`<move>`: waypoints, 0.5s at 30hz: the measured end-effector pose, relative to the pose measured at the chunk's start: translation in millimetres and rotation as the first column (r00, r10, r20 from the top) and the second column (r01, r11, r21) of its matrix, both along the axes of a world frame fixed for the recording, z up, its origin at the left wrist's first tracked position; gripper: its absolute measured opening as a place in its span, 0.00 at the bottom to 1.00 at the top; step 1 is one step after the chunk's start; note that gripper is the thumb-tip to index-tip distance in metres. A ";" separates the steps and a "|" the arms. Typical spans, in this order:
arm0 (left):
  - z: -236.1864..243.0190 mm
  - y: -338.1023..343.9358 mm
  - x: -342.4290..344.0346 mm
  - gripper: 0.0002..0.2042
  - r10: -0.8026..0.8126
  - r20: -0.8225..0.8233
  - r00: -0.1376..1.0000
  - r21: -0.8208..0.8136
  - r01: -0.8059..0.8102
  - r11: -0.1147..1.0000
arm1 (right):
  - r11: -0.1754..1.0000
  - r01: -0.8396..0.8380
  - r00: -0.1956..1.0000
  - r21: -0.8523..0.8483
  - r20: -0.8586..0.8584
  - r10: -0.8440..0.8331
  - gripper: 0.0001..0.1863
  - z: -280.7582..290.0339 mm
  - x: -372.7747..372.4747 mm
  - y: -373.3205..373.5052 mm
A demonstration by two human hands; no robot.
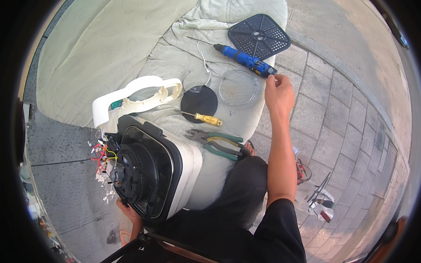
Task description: The person disassembles a rice cooker, removes the inner pot and lid, and works on the internal wiring and control panel. They use a screwdriver and a soldering iron to adjust components and then reassemble the appliance.
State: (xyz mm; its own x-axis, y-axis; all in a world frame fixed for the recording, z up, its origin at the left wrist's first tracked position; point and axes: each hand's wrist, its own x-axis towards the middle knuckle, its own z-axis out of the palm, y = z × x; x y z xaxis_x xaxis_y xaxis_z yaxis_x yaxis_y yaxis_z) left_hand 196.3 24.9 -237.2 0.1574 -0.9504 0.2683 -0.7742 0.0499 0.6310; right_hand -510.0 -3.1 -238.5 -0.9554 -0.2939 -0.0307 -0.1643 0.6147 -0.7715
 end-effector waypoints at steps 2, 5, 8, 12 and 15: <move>-0.9 -1.7 1.9 0.17 -0.006 -0.008 1.000 -0.011 0.006 1.000 | 1.000 -0.010 0.998 0.007 -0.060 0.011 0.25 11.1 -24.3 -11.7; 0.9 -5.5 -3.7 0.16 0.005 -0.009 1.000 0.000 -0.005 1.000 | 0.998 0.004 0.994 0.064 -0.111 0.003 0.25 -10.1 -92.6 -48.2; -4.6 -9.1 -5.5 0.16 0.006 -0.026 1.000 -0.010 -0.006 1.000 | 0.993 0.112 0.973 -0.044 0.209 -0.100 0.21 -45.8 -162.0 -82.0; 1.6 -4.0 -5.2 0.16 0.015 0.002 1.000 0.011 -0.015 1.000 | 0.870 0.214 0.817 -0.445 0.570 0.091 0.14 -30.2 -170.3 -103.1; 1.1 -1.3 -0.5 0.17 -0.020 0.022 1.000 -0.016 0.020 1.000 | 0.778 -0.011 0.891 -0.628 0.347 0.293 0.09 0.8 -169.9 -112.2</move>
